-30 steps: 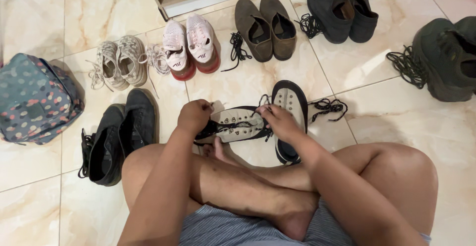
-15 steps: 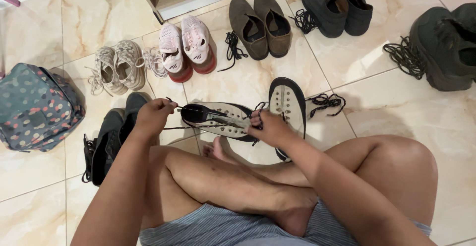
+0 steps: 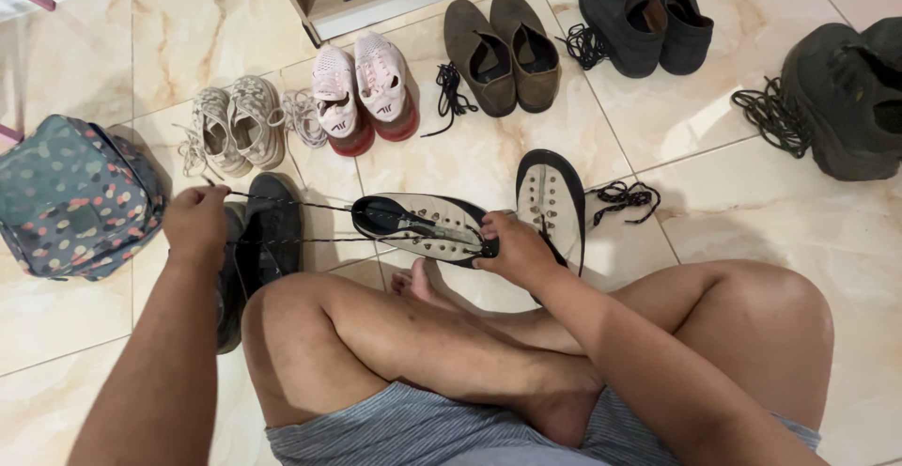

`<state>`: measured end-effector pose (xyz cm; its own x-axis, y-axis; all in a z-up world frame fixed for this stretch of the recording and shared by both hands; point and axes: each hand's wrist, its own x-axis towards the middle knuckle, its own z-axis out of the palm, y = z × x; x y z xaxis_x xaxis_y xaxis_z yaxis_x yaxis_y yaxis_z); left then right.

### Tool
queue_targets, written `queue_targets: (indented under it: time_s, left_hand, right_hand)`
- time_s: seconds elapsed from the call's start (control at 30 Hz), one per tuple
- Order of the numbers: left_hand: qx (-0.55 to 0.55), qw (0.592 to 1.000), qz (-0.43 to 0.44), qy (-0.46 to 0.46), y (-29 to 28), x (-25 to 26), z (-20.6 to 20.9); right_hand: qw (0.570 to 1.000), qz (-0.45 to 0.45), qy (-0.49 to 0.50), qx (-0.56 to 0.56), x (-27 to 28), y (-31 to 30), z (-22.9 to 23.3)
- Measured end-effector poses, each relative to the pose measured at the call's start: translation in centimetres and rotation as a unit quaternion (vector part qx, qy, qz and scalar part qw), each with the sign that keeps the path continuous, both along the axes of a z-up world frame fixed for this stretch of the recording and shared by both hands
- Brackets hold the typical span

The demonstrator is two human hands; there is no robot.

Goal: The person sits on the floor and laces a pair of canvas shoes. They thread the laces through the eyelets, tighten them, and tie a knot.

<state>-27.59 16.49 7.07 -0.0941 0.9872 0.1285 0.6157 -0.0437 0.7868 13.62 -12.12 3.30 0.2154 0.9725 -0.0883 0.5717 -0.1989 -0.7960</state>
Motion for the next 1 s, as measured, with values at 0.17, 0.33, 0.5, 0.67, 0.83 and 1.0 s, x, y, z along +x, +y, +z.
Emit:
queue_targets:
  time_s: [0.17, 0.33, 0.5, 0.67, 0.83, 1.0]
  left_hand:
    - [0.091, 0.957, -0.132, 0.243, -0.4, 0.2, 3.5]
    - [0.172, 0.914, -0.160, 0.332, 2.0, -2.6, 7.2]
    - [0.021, 0.985, -0.078, 0.153, 2.6, -5.9, 8.5]
    - [0.002, 0.985, -0.059, 0.161, 2.5, -6.8, 7.5]
    - [-0.077, 0.992, -0.069, 0.070, 1.7, -6.5, 6.9]
    - [-0.168, 0.973, -0.107, -0.119, -1.6, -4.7, 7.5]
  right_hand:
    - [0.998, 0.031, -0.046, -0.004, -0.3, -0.4, 0.9]
    - [0.993, 0.047, -0.105, -0.026, -0.8, -0.6, 1.5]
    - [0.994, 0.035, -0.102, -0.021, -0.9, -0.4, 0.8]
    - [0.989, 0.040, -0.146, 0.004, -0.9, -0.7, 0.3]
    - [0.983, 0.057, -0.173, 0.003, 0.1, -0.7, -0.4]
    - [0.979, 0.046, -0.197, 0.027, 3.8, -0.6, -2.2]
